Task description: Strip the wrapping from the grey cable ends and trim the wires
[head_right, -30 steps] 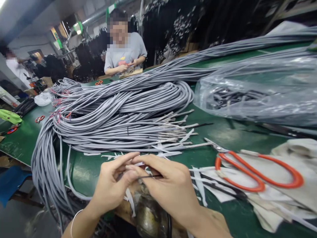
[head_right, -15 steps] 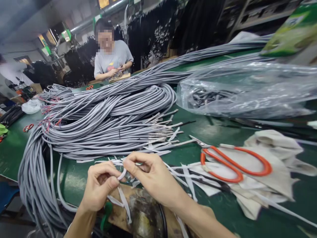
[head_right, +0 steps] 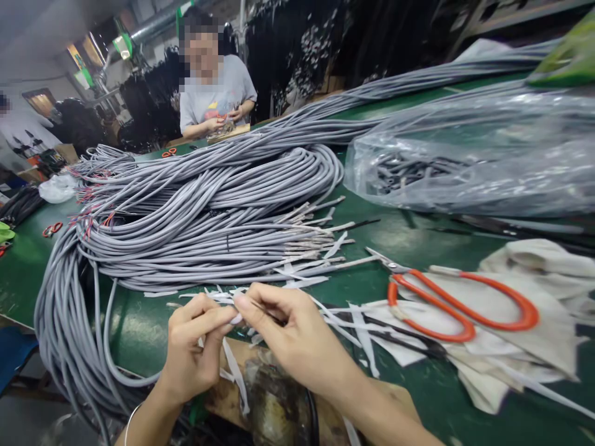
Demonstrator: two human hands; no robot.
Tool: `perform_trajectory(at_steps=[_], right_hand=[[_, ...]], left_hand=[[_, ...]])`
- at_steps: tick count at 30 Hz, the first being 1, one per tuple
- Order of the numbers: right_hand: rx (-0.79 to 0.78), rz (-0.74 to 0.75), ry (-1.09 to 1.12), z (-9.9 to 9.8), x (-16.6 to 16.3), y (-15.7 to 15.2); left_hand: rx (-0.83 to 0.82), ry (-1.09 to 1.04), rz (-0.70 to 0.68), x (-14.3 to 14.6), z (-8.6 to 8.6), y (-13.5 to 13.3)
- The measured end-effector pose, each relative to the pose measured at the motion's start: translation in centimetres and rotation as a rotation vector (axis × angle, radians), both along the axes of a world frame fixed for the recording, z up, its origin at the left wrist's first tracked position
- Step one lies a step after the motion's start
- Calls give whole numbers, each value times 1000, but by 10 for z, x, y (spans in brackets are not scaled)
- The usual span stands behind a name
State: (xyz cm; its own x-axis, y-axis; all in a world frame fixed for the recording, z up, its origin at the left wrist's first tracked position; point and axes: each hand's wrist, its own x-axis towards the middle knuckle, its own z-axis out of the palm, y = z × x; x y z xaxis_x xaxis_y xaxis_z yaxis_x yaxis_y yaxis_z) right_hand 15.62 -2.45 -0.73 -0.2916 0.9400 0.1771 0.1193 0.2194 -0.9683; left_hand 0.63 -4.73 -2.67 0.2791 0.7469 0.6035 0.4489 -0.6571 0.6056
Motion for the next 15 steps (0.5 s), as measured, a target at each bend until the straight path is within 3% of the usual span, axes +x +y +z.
perform_trajectory(at_steps=[5,8,10,15], right_hand=[[-101,137,125,-4,-3,-3],[-19,114,50,-4,0,-4],[143,1,-101,-4,4,-5],[815,-441,-445,-5,11,-7]], left_hand=[[52,-71,87,2,2,-3],[36,-56,182,4,2,-4],[7,-51,222,5,2,-4],[-85,-131,239,3,1,-3]])
